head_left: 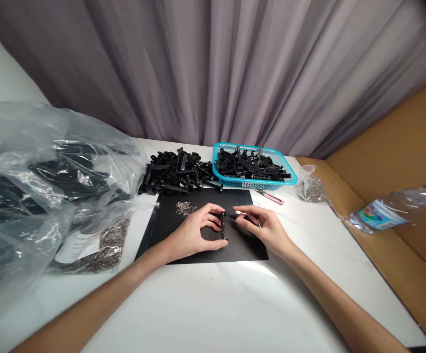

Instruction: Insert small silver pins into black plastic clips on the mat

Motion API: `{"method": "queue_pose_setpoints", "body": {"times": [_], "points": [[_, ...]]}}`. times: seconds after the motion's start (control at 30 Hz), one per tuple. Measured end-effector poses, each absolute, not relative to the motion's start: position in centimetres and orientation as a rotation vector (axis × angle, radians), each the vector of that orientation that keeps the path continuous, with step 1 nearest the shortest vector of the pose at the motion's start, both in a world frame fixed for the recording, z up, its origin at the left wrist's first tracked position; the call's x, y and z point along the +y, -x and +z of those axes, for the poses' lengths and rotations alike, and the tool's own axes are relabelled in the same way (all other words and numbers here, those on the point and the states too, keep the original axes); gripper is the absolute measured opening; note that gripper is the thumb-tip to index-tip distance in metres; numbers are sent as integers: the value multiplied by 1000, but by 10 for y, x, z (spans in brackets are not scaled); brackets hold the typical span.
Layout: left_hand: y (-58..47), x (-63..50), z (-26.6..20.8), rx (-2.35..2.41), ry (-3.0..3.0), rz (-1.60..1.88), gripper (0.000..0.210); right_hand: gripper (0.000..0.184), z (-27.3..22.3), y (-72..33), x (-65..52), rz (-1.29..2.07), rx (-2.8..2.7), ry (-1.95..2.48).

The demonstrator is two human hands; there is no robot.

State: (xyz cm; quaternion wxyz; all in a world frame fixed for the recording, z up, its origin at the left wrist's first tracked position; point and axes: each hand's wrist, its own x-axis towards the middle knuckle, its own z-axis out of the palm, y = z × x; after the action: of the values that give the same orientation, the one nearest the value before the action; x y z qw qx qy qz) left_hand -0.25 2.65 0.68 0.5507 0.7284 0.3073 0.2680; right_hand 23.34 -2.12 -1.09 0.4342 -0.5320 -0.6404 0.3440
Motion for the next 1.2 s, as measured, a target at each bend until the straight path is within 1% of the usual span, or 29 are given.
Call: {"method": "queue_pose_setpoints", "body": {"times": [0.2,0.3,0.5,0.87,1.03,1.2], "points": [[3,28,6,714,-1729,607,62,28,-12,-232,-19,994,-1495,1248],[4,29,6,715,-1729,592,62,27,-11,-232,-19,999,-1501,1225],[4,30,6,720,-1743,572,63,27,-11,-232,-18,888,-1566,1297],[4,27,7,725,-1741,539,67,21,-15,-229,-20,718,-1667,1266],[4,25,6,729,-1907,612,68,22,-13,-227,-21,832,-1621,1282],[4,25,7,711,-1886,617,63,24,-13,-225,-22,919,-1551,1275]]}}
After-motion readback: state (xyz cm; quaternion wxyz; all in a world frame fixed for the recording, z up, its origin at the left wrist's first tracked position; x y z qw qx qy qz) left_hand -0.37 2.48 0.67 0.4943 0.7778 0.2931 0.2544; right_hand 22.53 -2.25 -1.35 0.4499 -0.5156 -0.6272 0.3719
